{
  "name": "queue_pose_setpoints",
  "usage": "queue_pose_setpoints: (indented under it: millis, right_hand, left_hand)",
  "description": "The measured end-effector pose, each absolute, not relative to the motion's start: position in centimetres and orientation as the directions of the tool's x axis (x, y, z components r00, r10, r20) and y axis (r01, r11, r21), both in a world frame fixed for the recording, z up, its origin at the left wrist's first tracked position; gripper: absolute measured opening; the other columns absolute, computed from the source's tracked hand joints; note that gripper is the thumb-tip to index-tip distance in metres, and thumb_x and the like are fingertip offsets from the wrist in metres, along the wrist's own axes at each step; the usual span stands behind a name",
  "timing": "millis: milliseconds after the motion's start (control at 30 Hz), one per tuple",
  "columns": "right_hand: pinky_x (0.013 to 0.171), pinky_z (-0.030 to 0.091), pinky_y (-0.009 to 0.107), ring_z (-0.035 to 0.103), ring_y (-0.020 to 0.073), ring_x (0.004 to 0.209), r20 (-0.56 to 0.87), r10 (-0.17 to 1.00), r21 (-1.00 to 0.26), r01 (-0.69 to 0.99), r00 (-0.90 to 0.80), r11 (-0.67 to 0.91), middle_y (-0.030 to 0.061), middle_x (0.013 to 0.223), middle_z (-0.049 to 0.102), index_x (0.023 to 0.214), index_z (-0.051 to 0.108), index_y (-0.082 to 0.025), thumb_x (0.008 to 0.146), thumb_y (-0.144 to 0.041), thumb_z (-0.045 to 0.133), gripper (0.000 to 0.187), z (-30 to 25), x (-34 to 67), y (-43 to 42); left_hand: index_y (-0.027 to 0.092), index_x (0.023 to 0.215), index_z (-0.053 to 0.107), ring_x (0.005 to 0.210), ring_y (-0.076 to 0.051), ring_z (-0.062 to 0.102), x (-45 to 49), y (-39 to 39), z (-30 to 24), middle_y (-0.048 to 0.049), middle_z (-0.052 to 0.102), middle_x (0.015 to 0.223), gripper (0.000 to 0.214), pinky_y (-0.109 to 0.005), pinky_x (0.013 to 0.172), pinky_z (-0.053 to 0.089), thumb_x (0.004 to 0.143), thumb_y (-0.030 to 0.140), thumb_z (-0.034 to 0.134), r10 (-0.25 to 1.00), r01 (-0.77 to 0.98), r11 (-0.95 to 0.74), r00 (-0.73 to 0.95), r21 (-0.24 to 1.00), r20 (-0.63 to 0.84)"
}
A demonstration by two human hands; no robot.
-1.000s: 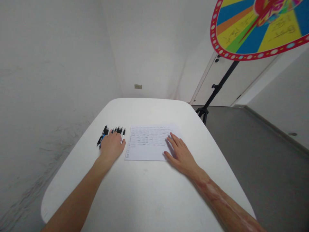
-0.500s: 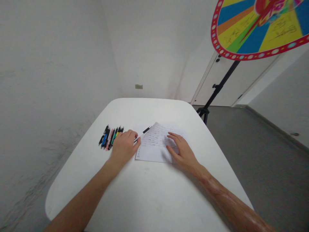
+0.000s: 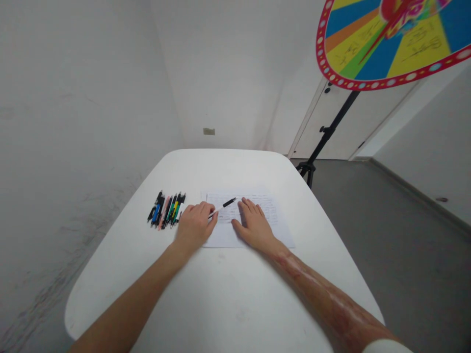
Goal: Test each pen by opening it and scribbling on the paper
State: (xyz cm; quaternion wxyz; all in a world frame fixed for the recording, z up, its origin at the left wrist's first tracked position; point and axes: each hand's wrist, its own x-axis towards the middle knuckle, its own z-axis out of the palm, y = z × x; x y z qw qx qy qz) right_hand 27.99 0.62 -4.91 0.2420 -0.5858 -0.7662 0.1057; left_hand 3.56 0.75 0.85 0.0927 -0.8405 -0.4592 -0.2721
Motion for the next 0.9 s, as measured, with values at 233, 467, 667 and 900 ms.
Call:
queue_pose_setpoints:
  millis: [233, 467, 667, 900]
  right_hand:
    - [0.114, 0.055, 0.045, 0.071, 0.0283, 0.125, 0.333, 0.941, -0.796, 0.518, -0.057, 0.313, 0.0118, 0.132, 0.078, 0.127, 0.071, -0.023, 0.111, -0.053, 0.051, 0.039, -3.6, 28.7, 1.1]
    - [0.087, 0.052, 0.040, 0.066, 0.0242, 0.086, 0.376, 0.911, -0.719, 0.567, -0.170, 0.403, 0.0043, 0.081, 0.072, 0.081, 0.068, -0.025, 0.114, -0.051, 0.046, 0.048, -2.4, 29.0, 1.1]
    - [0.086, 0.046, 0.040, 0.064, 0.0241, 0.086, 0.448, 0.865, -0.663, 0.566, -0.226, 0.491, 0.0054, 0.085, 0.072, 0.085, 0.065, -0.024, 0.116, -0.041, 0.044, 0.042, -3.2, 29.5, 1.1]
    - [0.082, 0.043, 0.039, 0.062, 0.0236, 0.083, 0.507, 0.826, -0.616, 0.566, -0.246, 0.547, 0.0042, 0.085, 0.071, 0.089, 0.064, -0.025, 0.115, -0.036, 0.048, 0.033, -3.2, 29.6, 0.7]
  left_hand:
    - [0.021, 0.109, 0.067, 0.100, -0.025, 0.072, 2.6, 1.6, -1.3, -0.0074, 0.077, 0.105, 0.021, -0.042, 0.092, 0.051, 0.116, 0.031, 0.050, 0.704, 0.752, -0.646, 0.523, 0.127, 0.480]
    - [0.020, 0.110, 0.065, 0.099, -0.025, 0.071, 3.1, 1.7, -2.0, -0.0076, 0.076, 0.103, 0.021, -0.041, 0.094, 0.052, 0.116, 0.031, 0.049, 0.634, 0.681, -0.721, 0.576, 0.126, 0.517]
    - [0.022, 0.114, 0.066, 0.095, -0.023, 0.071, 3.2, 2.0, -2.8, -0.0066, 0.076, 0.105, 0.020, -0.038, 0.088, 0.053, 0.116, 0.037, 0.054, 0.680, 0.645, -0.706, 0.502, 0.293, 0.534]
    - [0.022, 0.107, 0.072, 0.099, -0.024, 0.070, 2.6, 2.4, -2.0, -0.0069, 0.078, 0.103, 0.021, -0.039, 0.092, 0.052, 0.113, 0.038, 0.059, 0.741, 0.524, -0.671, 0.507, 0.525, 0.440]
